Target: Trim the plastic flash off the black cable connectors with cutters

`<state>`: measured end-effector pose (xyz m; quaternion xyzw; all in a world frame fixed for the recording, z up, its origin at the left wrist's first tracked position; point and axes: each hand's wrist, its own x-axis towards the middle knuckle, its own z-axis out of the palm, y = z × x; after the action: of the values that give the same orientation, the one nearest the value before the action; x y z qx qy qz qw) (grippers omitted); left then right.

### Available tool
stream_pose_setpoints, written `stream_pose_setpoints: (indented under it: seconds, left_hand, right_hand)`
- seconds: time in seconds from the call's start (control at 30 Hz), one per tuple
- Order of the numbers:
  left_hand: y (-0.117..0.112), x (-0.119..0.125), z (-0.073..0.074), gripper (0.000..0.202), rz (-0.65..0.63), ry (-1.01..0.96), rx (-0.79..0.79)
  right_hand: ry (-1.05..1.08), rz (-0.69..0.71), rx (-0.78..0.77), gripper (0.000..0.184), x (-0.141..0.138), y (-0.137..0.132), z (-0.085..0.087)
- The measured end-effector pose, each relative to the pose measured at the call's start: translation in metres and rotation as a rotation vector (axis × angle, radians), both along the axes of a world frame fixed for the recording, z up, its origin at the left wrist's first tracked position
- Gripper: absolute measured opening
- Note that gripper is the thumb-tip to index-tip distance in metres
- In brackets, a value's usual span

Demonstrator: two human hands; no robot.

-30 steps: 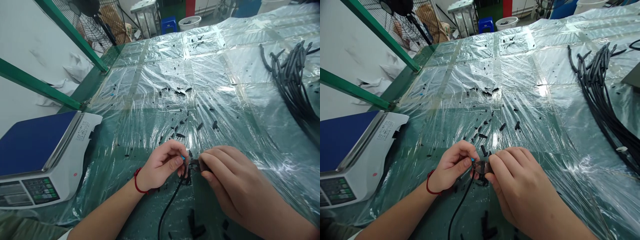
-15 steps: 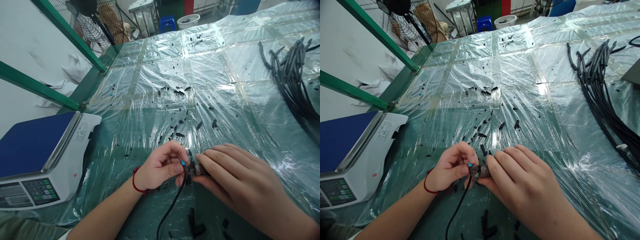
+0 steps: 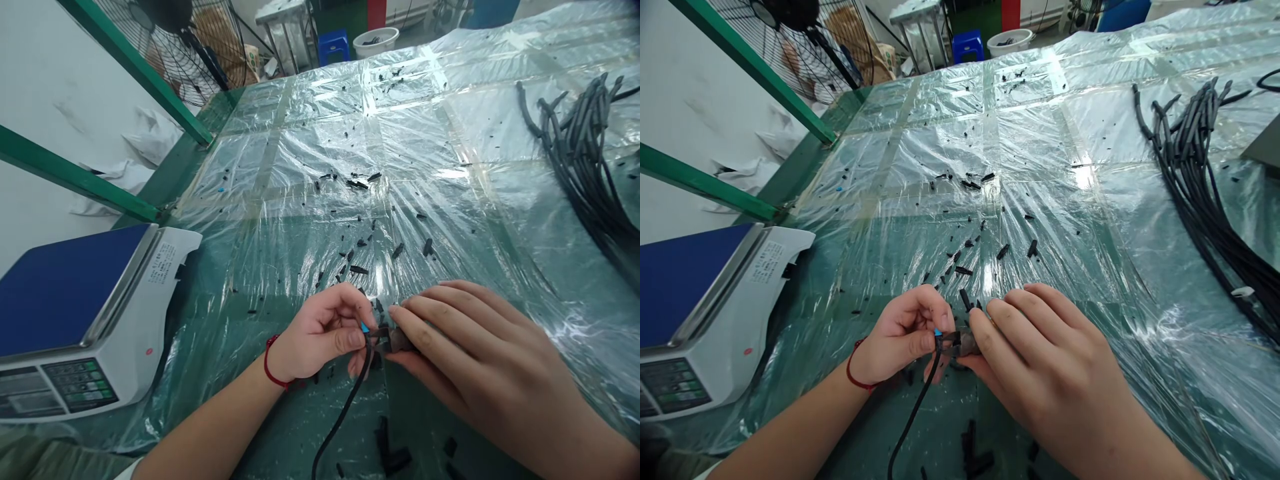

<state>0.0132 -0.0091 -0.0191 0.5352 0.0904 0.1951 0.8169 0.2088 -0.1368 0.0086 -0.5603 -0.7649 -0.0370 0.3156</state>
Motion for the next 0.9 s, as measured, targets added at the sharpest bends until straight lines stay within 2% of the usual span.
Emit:
stream_pose_setpoints:
  seconds: [0.4,0.67,0.9]
  left_hand:
    - [0.000,-0.002,-0.009,0.012,-0.006,-0.049,-0.109]
    - [-0.002,-0.001,-0.011,0.012,-0.044,-0.049,-0.148]
    - [-0.001,-0.001,-0.013,0.011,-0.048,-0.051,-0.161]
  right_hand:
    - [0.022,0.032,-0.027,0.025,0.001,-0.001,0.000]
    - [0.061,0.081,-0.068,0.022,0.004,-0.001,0.000]
    - [0.046,0.089,-0.030,0.019,0.003,0.001,0.002]
